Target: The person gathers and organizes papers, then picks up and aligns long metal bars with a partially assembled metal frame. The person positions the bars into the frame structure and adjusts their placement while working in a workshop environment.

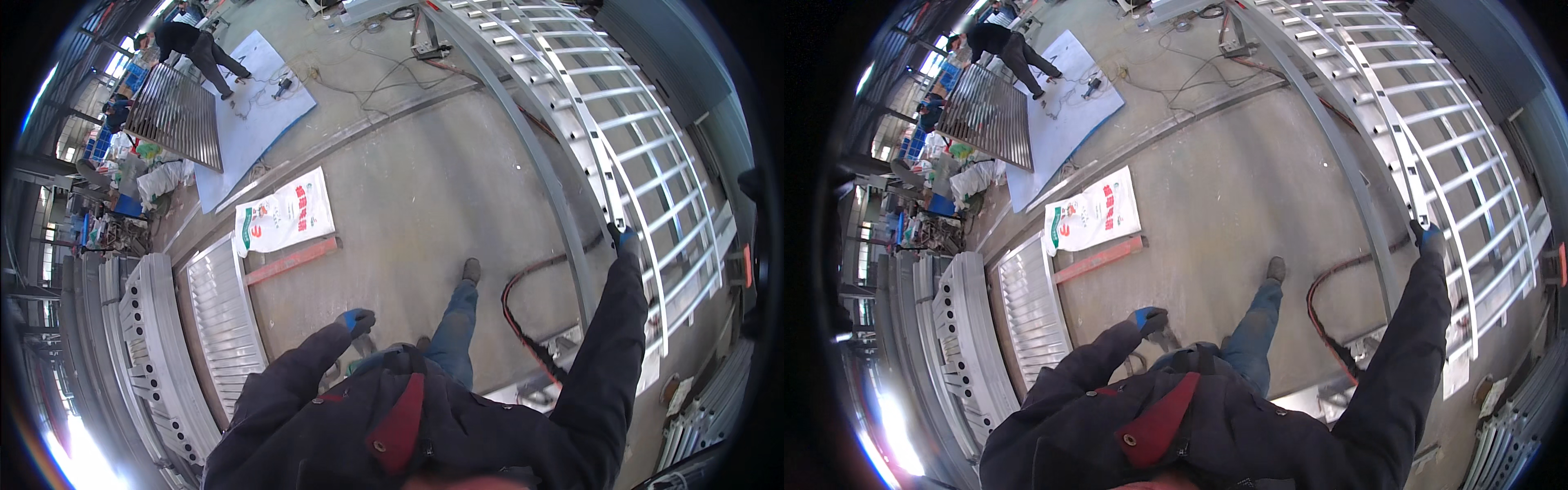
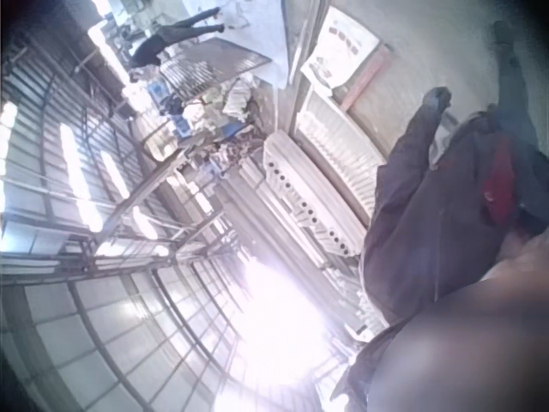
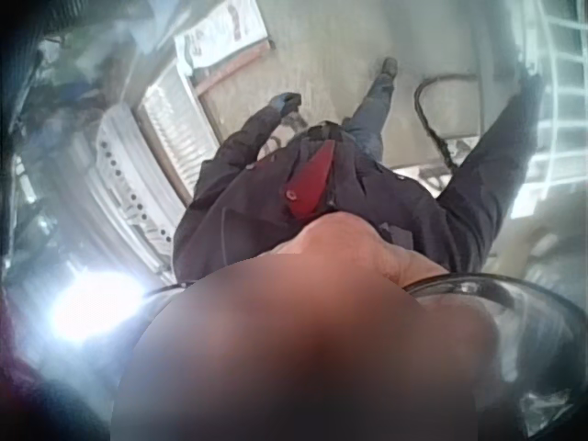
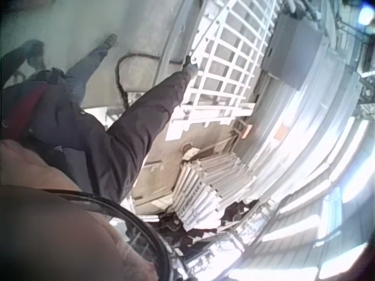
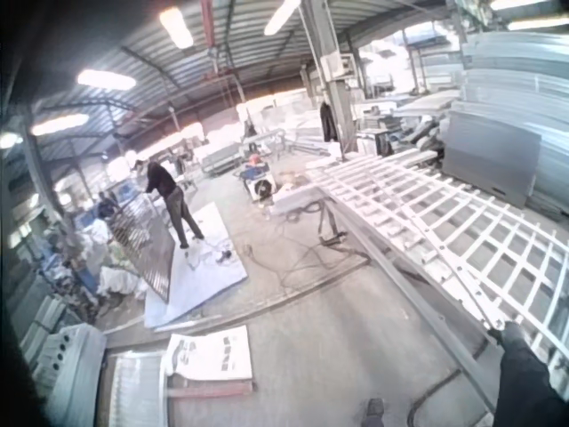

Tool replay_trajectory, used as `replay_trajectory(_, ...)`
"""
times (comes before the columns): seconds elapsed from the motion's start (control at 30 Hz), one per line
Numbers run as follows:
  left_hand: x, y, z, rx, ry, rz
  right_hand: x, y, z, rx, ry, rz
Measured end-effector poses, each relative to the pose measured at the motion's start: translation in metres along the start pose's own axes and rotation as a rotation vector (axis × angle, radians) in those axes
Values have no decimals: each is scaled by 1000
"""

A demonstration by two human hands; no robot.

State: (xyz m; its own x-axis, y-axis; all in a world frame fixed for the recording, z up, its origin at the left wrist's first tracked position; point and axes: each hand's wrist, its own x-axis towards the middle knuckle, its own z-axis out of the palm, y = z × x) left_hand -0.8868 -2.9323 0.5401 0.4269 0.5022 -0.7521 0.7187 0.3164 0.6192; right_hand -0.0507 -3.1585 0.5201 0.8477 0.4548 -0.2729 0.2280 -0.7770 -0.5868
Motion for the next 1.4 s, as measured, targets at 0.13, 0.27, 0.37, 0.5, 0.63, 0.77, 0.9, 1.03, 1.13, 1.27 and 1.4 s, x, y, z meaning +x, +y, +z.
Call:
replay_trajectory(0.13, 78, -3, -40, -91, 29, -186, 104, 2, 22, -95, -3, 19)
replay_trajectory(0.27, 140, 8, -58, -260, 12, -100, 169, -6, 31, -431, 106, -64)
replay_trajectory(0.37, 180, 49, -93, -250, 29, -163, 187, -29, 32, -553, 156, -35)
replay_trajectory(0.5, 218, 134, -147, -324, 99, -280, 186, -69, 39, -714, 213, 182)
replay_trajectory(0.63, 262, 219, -224, -253, 170, -213, 173, -123, 52, -768, 387, 644)
replay_trajectory(0.77, 342, 304, -345, -246, 323, -26, 133, -217, 108, -466, 319, 584)
replay_trajectory(0.9, 442, 402, -463, -255, 353, 242, 128, -360, 277, -222, -223, 584)
replay_trajectory(1.03, 512, 474, -605, -371, 296, 408, 192, -531, 446, -113, -673, 454)
replay_trajectory(1.13, 554, 497, -688, -592, 227, 581, 289, -654, 542, -168, -851, 326)
replay_trajectory(1.27, 626, 520, -780, -639, 373, 451, 458, -818, 635, -307, -904, 142)
replay_trajectory(1.4, 686, 557, -891, -542, 608, 366, 644, -1040, 736, -326, -801, -95)
